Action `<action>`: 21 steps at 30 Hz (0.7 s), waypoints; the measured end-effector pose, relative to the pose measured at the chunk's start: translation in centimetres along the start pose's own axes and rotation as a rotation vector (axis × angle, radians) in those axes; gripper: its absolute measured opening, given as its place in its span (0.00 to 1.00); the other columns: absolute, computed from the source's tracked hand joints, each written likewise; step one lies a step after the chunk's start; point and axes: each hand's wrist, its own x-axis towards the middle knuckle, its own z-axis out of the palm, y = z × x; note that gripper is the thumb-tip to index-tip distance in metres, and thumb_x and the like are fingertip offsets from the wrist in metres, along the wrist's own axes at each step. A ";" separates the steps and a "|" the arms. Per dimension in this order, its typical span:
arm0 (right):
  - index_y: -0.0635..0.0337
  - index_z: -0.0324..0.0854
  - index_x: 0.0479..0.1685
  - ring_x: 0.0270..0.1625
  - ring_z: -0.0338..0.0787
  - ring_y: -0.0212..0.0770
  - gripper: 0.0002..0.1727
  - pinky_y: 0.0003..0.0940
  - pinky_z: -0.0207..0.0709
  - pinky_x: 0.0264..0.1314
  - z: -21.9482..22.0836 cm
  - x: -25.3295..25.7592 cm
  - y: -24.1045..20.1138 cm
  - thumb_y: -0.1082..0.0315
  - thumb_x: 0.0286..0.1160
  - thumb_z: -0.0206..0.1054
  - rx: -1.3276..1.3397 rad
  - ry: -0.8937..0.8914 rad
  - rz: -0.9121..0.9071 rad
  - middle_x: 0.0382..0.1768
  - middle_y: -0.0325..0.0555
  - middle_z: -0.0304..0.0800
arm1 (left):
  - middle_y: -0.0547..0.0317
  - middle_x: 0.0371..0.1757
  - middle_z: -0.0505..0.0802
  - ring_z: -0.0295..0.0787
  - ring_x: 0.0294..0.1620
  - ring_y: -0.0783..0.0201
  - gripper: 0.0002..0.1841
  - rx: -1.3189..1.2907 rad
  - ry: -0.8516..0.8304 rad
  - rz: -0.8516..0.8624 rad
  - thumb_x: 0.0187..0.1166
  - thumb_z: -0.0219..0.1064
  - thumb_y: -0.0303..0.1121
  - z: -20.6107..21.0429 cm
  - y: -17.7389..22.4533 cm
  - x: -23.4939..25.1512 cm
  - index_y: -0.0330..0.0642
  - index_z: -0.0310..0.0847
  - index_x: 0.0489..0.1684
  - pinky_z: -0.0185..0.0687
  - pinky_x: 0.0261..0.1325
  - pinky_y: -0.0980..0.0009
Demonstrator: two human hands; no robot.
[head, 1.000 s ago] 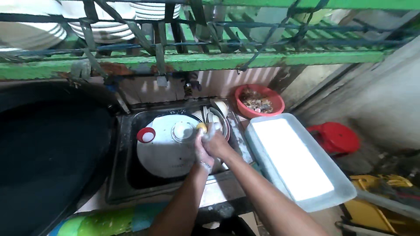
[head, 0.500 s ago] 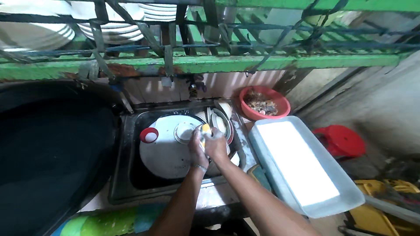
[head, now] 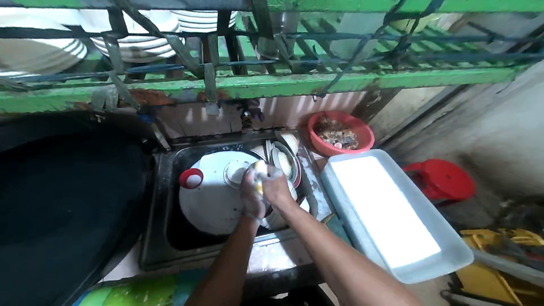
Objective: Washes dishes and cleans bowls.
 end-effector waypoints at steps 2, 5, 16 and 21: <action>0.65 0.88 0.53 0.53 0.92 0.51 0.14 0.55 0.84 0.62 -1.1 -0.7 -0.3 0.64 0.86 0.63 -0.199 -0.251 -0.170 0.47 0.57 0.92 | 0.62 0.55 0.93 0.89 0.54 0.71 0.25 -0.400 -0.059 -0.188 0.93 0.39 0.48 -0.9 0.4 1.9 0.48 0.80 0.68 0.87 0.56 0.69; 0.57 0.90 0.57 0.62 0.88 0.56 0.13 0.61 0.79 0.67 -2.1 -1.4 -1.0 0.63 0.81 0.67 -0.654 -0.409 -0.382 0.55 0.55 0.91 | 0.55 0.46 0.95 0.93 0.47 0.65 0.28 -0.679 -0.218 -0.405 0.93 0.40 0.53 -2.1 1.3 3.5 0.45 0.84 0.57 0.90 0.50 0.67; 0.66 0.88 0.50 0.57 0.90 0.54 0.12 0.56 0.81 0.67 -2.6 -1.3 -0.5 0.66 0.83 0.67 -0.466 -0.403 -0.345 0.52 0.58 0.90 | 0.61 0.44 0.94 0.92 0.44 0.70 0.22 -0.554 -0.239 -0.246 0.91 0.43 0.44 -2.1 1.7 3.0 0.45 0.83 0.61 0.90 0.48 0.71; 0.57 0.90 0.48 0.62 0.86 0.61 0.08 0.61 0.79 0.59 -4.2 -0.6 2.2 0.68 0.78 0.66 -1.010 -0.159 -0.832 0.54 0.54 0.90 | 0.56 0.42 0.94 0.93 0.42 0.66 0.17 -0.473 -0.287 -0.394 0.88 0.49 0.37 -1.6 4.4 2.6 0.40 0.85 0.55 0.91 0.47 0.67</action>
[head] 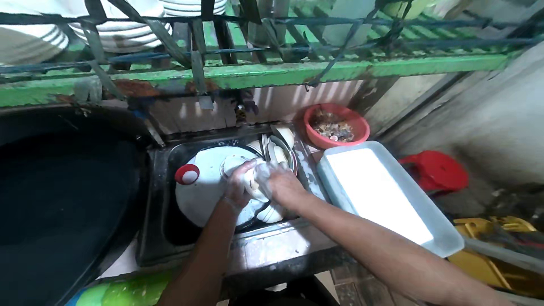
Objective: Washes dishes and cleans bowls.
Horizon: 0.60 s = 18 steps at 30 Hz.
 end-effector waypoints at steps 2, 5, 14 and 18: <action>0.59 0.90 0.50 0.63 0.85 0.62 0.10 0.59 0.81 0.61 0.6 0.7 -0.1 0.69 0.77 0.66 0.072 0.133 0.166 0.56 0.58 0.88 | 0.57 0.43 0.94 0.92 0.45 0.66 0.15 -0.006 0.117 0.064 0.88 0.52 0.38 1.7 -1.0 -0.2 0.43 0.85 0.53 0.90 0.50 0.66; 0.63 0.90 0.54 0.64 0.88 0.55 0.14 0.56 0.81 0.70 0.9 1.8 -2.0 0.65 0.81 0.66 0.580 0.172 0.437 0.58 0.58 0.89 | 0.61 0.45 0.92 0.90 0.48 0.69 0.15 -0.033 0.139 0.101 0.90 0.52 0.41 0.9 -2.1 0.2 0.46 0.83 0.55 0.87 0.53 0.67; 0.59 0.91 0.50 0.64 0.86 0.60 0.11 0.60 0.78 0.63 0.9 1.4 -1.1 0.67 0.78 0.65 0.166 0.069 0.264 0.55 0.58 0.90 | 0.57 0.46 0.93 0.91 0.47 0.66 0.15 0.043 0.141 0.091 0.89 0.55 0.40 -0.1 -1.4 0.7 0.41 0.83 0.57 0.88 0.52 0.66; 0.61 0.86 0.65 0.69 0.86 0.54 0.19 0.58 0.76 0.76 0.6 0.7 -3.8 0.60 0.82 0.66 0.617 0.033 0.350 0.64 0.56 0.89 | 0.60 0.39 0.93 0.91 0.39 0.70 0.16 0.002 0.121 0.026 0.89 0.50 0.40 -1.0 -0.2 0.7 0.43 0.84 0.52 0.89 0.43 0.70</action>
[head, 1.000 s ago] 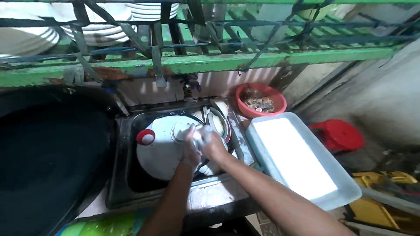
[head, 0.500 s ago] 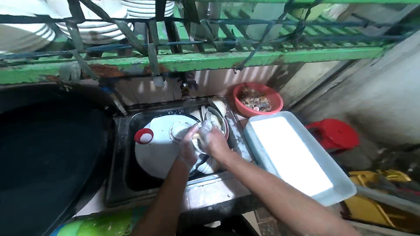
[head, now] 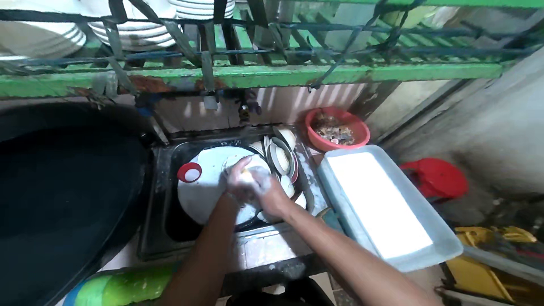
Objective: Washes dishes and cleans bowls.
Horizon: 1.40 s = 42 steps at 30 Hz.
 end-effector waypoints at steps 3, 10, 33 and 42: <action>0.52 0.85 0.65 0.63 0.85 0.56 0.22 0.58 0.76 0.68 0.3 -2.0 0.2 0.58 0.72 0.77 -0.408 -0.187 -0.192 0.61 0.53 0.86 | 0.58 0.32 0.91 0.90 0.30 0.68 0.14 0.244 -0.084 -0.335 0.89 0.51 0.39 -0.4 3.4 0.1 0.43 0.82 0.45 0.88 0.33 0.71; 0.58 0.88 0.61 0.63 0.89 0.60 0.18 0.62 0.82 0.64 -0.7 -1.1 0.6 0.65 0.72 0.73 -0.335 0.010 -0.095 0.59 0.59 0.91 | 0.50 0.48 0.91 0.89 0.44 0.62 0.22 0.161 0.153 -0.074 0.77 0.65 0.33 0.7 -0.3 -0.9 0.41 0.75 0.71 0.87 0.45 0.63; 0.65 0.87 0.56 0.64 0.88 0.63 0.15 0.65 0.79 0.68 -2.0 1.5 -1.8 0.66 0.78 0.66 -0.097 0.043 0.263 0.57 0.65 0.89 | 0.56 0.56 0.92 0.89 0.57 0.64 0.30 0.088 -0.024 0.074 0.92 0.43 0.60 0.7 -2.2 -1.8 0.46 0.77 0.71 0.87 0.62 0.60; 0.63 0.89 0.54 0.64 0.87 0.63 0.13 0.63 0.80 0.64 -1.9 1.0 -0.2 0.67 0.76 0.68 -0.370 -0.052 0.049 0.55 0.63 0.89 | 0.54 0.51 0.93 0.92 0.52 0.63 0.25 0.117 -0.106 0.017 0.93 0.47 0.52 -0.2 -1.3 -1.2 0.43 0.79 0.67 0.89 0.58 0.61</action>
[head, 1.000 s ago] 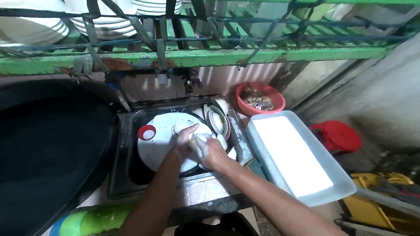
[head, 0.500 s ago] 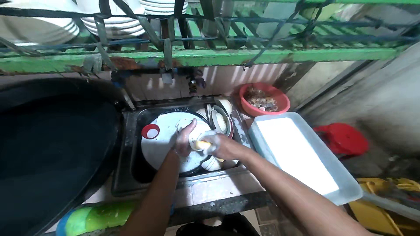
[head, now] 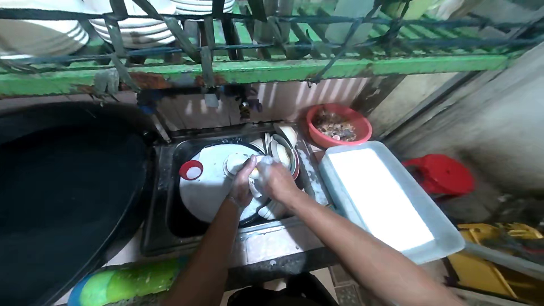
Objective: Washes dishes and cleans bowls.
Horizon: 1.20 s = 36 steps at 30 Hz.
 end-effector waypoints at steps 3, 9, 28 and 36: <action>0.62 0.89 0.55 0.64 0.88 0.58 0.13 0.60 0.80 0.70 0.8 -0.4 -0.5 0.65 0.81 0.67 0.246 -0.038 -0.065 0.57 0.60 0.90 | 0.56 0.49 0.94 0.92 0.48 0.65 0.23 0.025 0.056 0.063 0.92 0.48 0.50 -0.7 0.2 0.8 0.44 0.80 0.65 0.90 0.53 0.62; 0.54 0.91 0.54 0.66 0.84 0.63 0.11 0.66 0.76 0.63 -2.0 -1.1 2.8 0.65 0.80 0.68 -0.199 -0.089 -0.190 0.57 0.56 0.89 | 0.51 0.62 0.92 0.89 0.61 0.62 0.22 0.384 0.055 0.314 0.83 0.57 0.38 -2.4 0.4 1.9 0.38 0.82 0.70 0.86 0.66 0.60; 0.62 0.80 0.71 0.58 0.92 0.51 0.19 0.55 0.83 0.66 -2.2 -8.0 5.8 0.66 0.84 0.66 0.521 0.129 0.382 0.59 0.58 0.90 | 0.30 0.78 0.78 0.77 0.77 0.39 0.29 0.692 0.817 -0.089 0.97 0.44 0.46 -8.5 -5.3 1.9 0.31 0.63 0.85 0.70 0.80 0.43; 0.65 0.84 0.67 0.70 0.81 0.74 0.24 0.77 0.71 0.70 -9.0 -14.4 25.1 0.54 0.85 0.66 0.023 0.423 0.779 0.65 0.75 0.82 | 0.33 0.62 0.89 0.88 0.62 0.38 0.27 1.276 0.314 -0.564 0.90 0.59 0.51 -10.7 -6.2 -0.5 0.34 0.81 0.69 0.80 0.67 0.39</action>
